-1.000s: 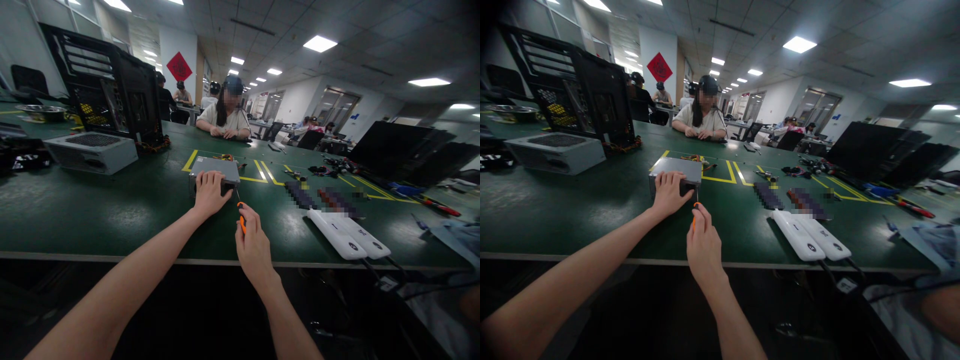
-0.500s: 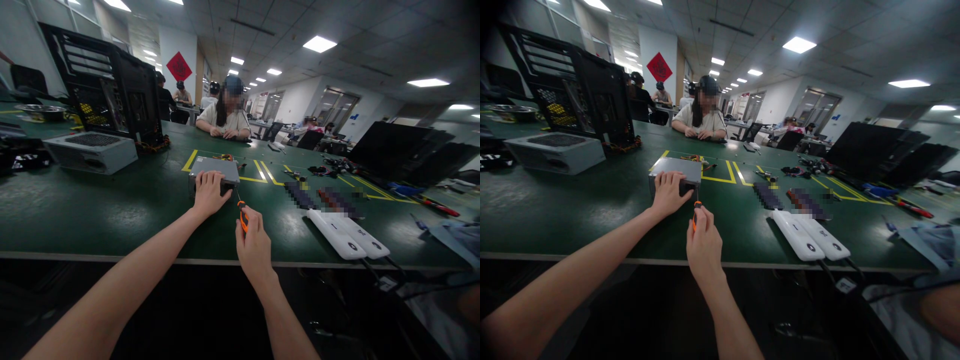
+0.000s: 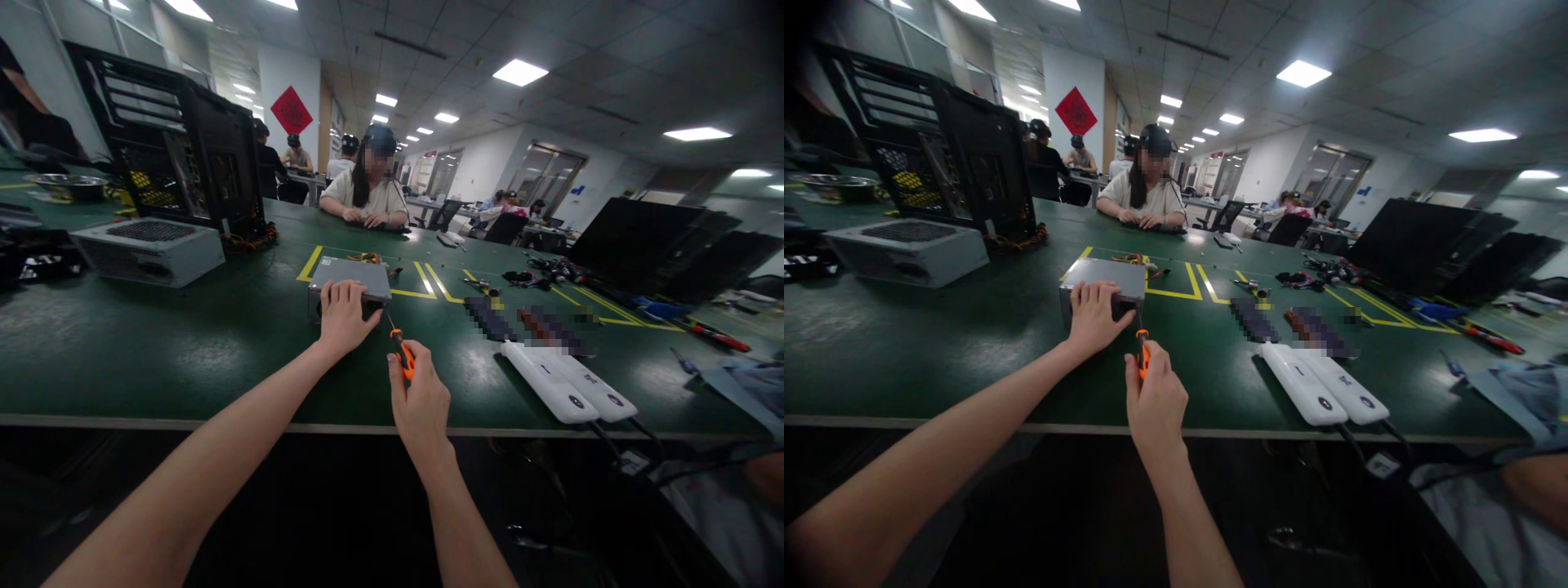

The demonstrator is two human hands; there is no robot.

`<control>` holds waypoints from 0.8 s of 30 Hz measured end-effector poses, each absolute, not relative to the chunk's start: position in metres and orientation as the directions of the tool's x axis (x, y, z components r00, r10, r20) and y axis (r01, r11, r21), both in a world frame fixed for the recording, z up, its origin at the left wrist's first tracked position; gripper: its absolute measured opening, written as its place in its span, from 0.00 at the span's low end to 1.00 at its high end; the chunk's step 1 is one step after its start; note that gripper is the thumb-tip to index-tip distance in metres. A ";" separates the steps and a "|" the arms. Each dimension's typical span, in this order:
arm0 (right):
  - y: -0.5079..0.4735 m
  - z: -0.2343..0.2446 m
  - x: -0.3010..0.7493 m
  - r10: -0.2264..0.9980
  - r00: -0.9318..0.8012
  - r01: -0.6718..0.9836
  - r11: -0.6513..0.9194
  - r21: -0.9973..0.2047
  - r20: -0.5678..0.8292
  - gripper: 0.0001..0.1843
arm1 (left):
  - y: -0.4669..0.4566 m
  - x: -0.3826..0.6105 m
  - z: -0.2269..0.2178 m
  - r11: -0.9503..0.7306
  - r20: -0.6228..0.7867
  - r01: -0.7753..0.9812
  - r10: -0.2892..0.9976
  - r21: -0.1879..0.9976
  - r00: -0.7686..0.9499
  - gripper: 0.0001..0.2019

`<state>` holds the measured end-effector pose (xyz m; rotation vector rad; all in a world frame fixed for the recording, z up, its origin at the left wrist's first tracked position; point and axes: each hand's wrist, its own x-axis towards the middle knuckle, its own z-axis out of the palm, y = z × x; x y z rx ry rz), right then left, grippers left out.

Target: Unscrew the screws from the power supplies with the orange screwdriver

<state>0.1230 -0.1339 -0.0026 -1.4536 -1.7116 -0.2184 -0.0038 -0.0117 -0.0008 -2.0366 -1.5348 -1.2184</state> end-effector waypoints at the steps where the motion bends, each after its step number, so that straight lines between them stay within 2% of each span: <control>1: -0.134 -0.002 0.122 0.725 0.045 0.873 0.306 -0.379 0.687 0.17 | -0.012 -0.003 -0.001 -0.371 0.775 0.898 0.629 0.237 0.055 0.21; 8: -0.135 0.001 0.122 0.731 0.018 0.862 0.335 -0.381 0.682 0.15 | -0.009 0.000 0.001 -0.332 0.760 0.906 0.650 0.262 0.019 0.22; 12: -0.138 0.004 0.130 0.692 0.114 0.761 0.401 -0.510 0.713 0.14 | -0.008 0.002 0.001 -0.312 0.758 0.915 0.652 0.256 0.011 0.21; 16: -0.131 0.011 0.141 0.712 0.286 0.476 0.475 -0.740 0.641 0.16 | -0.010 0.001 0.002 -0.320 0.755 0.911 0.655 0.260 0.015 0.21; 20: -0.091 0.027 0.147 0.835 0.327 0.075 0.444 -0.893 0.443 0.20 | -0.015 -0.002 0.002 -0.368 0.745 0.889 0.666 0.273 0.047 0.20; 22: -0.057 0.037 0.145 0.895 0.305 -0.032 0.352 -0.936 0.326 0.14 | -0.019 -0.002 0.002 -0.394 0.741 0.878 0.668 0.273 0.069 0.20; 24: -0.021 0.044 0.142 0.922 0.312 -0.058 0.259 -0.964 0.229 0.07 | -0.025 -0.002 0.002 -0.397 0.744 0.875 0.665 0.276 0.067 0.23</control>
